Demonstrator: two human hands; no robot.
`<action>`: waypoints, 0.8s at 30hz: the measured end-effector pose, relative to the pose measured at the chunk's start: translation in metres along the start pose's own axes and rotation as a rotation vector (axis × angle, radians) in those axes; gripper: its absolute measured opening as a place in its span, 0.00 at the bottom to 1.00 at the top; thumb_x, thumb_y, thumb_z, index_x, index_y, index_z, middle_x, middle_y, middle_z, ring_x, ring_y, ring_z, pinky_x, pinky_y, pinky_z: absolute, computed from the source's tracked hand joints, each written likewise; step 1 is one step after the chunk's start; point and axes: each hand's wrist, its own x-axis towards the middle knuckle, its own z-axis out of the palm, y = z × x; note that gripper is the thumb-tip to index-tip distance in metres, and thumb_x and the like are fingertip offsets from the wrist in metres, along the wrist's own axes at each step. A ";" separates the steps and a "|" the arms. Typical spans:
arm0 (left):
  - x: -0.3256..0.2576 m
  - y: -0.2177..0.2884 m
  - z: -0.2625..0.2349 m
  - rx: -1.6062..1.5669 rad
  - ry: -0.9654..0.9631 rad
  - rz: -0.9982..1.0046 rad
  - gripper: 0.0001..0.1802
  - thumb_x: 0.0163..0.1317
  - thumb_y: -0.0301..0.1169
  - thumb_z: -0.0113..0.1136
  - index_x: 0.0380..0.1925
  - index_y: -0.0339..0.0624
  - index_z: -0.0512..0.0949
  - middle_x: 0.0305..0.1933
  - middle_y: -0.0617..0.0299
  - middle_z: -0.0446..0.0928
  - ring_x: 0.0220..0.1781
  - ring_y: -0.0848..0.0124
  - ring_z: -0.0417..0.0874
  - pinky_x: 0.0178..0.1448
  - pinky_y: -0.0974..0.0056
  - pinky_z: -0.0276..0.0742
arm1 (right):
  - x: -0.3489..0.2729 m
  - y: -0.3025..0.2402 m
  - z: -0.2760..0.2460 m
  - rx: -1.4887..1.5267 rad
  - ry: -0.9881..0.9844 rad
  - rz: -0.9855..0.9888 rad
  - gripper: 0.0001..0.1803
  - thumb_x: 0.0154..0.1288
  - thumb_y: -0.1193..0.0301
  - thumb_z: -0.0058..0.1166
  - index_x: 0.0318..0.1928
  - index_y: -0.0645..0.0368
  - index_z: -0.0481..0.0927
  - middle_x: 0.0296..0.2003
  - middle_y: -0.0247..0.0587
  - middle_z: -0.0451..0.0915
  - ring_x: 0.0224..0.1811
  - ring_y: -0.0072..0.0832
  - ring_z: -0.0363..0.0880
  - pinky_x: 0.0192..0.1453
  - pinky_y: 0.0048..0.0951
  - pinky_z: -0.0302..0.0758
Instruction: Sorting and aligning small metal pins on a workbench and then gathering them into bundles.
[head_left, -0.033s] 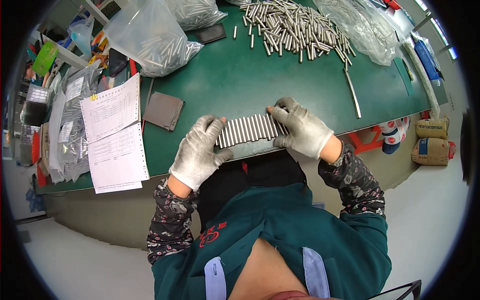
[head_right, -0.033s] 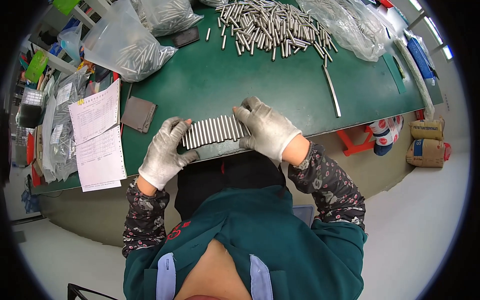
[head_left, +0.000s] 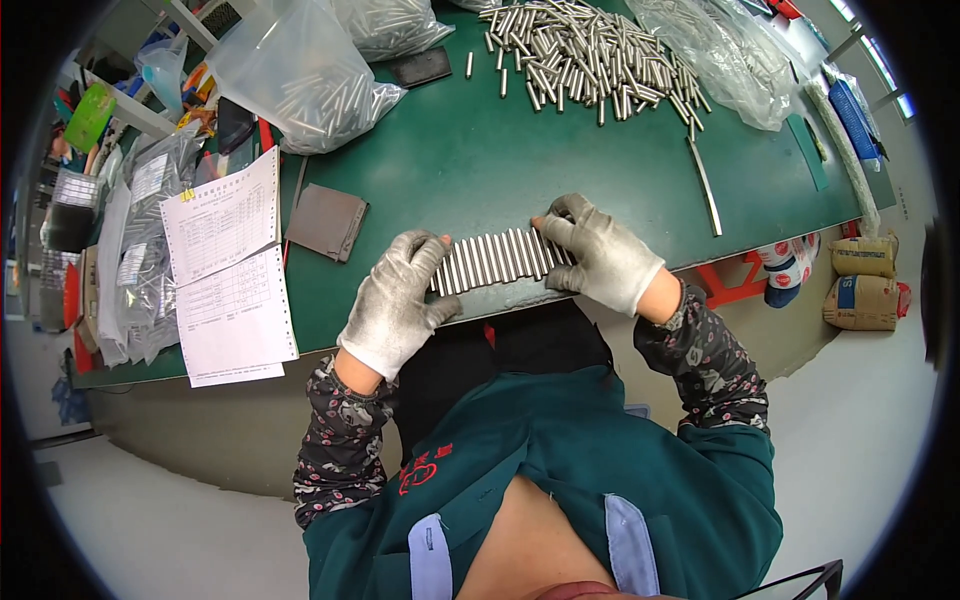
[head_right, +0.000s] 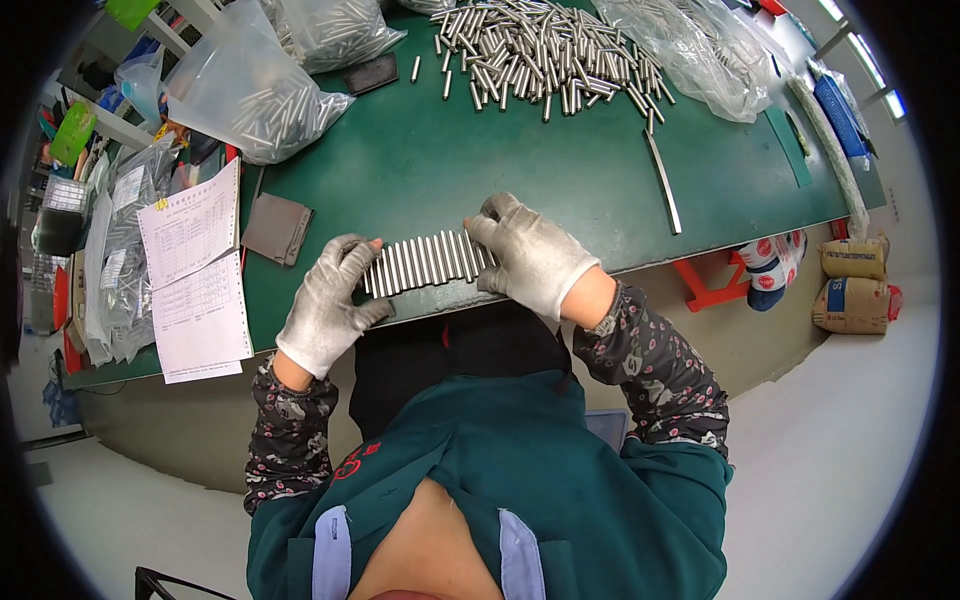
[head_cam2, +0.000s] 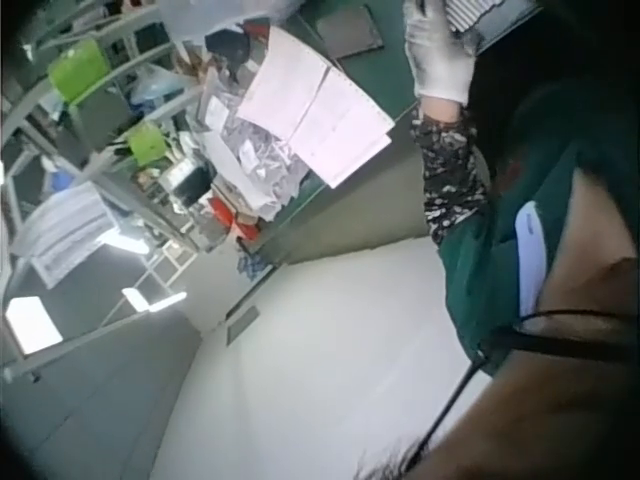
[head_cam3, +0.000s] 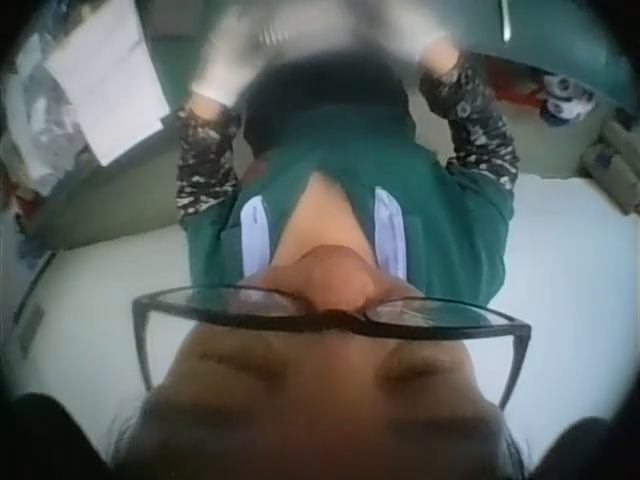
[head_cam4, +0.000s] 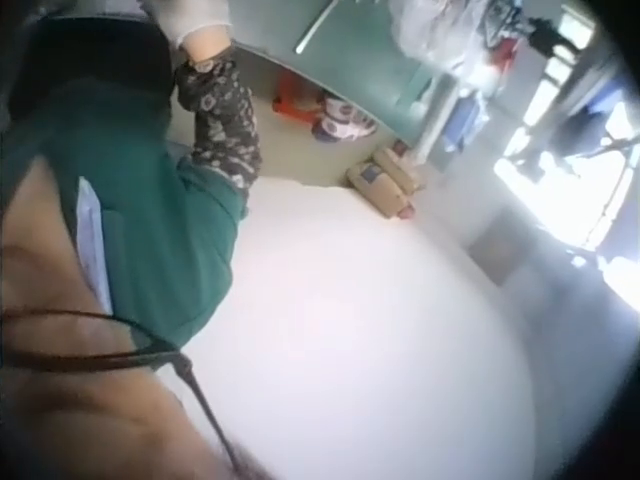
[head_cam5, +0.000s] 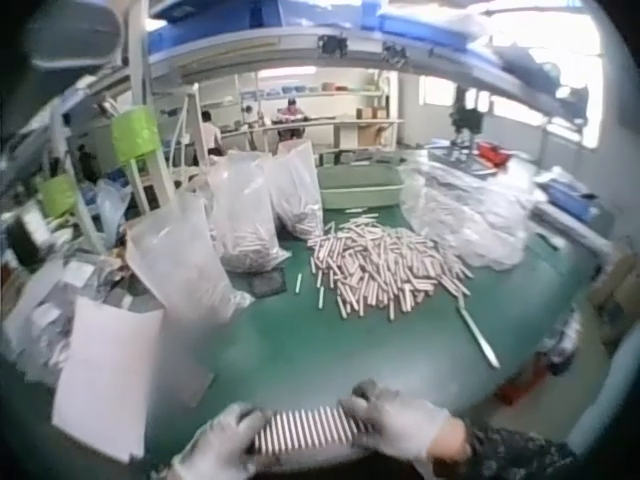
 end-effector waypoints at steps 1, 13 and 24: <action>0.001 -0.002 0.000 0.003 0.001 -0.001 0.37 0.36 0.27 0.72 0.53 0.39 0.71 0.51 0.52 0.70 0.52 0.56 0.75 0.55 0.60 0.74 | 0.004 0.000 0.001 0.028 -0.064 0.023 0.33 0.44 0.67 0.65 0.54 0.62 0.72 0.46 0.53 0.70 0.46 0.49 0.75 0.51 0.40 0.74; 0.013 -0.009 0.005 0.034 0.085 0.070 0.34 0.35 0.31 0.72 0.50 0.42 0.74 0.48 0.53 0.70 0.49 0.56 0.75 0.52 0.58 0.74 | 0.017 -0.015 -0.006 -0.025 0.003 0.058 0.28 0.45 0.64 0.63 0.52 0.49 0.76 0.43 0.50 0.72 0.42 0.46 0.77 0.45 0.40 0.76; -0.004 -0.016 0.011 -0.057 0.156 0.130 0.30 0.36 0.30 0.73 0.45 0.41 0.75 0.45 0.51 0.72 0.43 0.56 0.78 0.46 0.58 0.77 | -0.005 0.013 -0.047 -0.216 0.330 0.267 0.27 0.54 0.58 0.55 0.54 0.55 0.72 0.46 0.47 0.73 0.49 0.42 0.75 0.50 0.41 0.75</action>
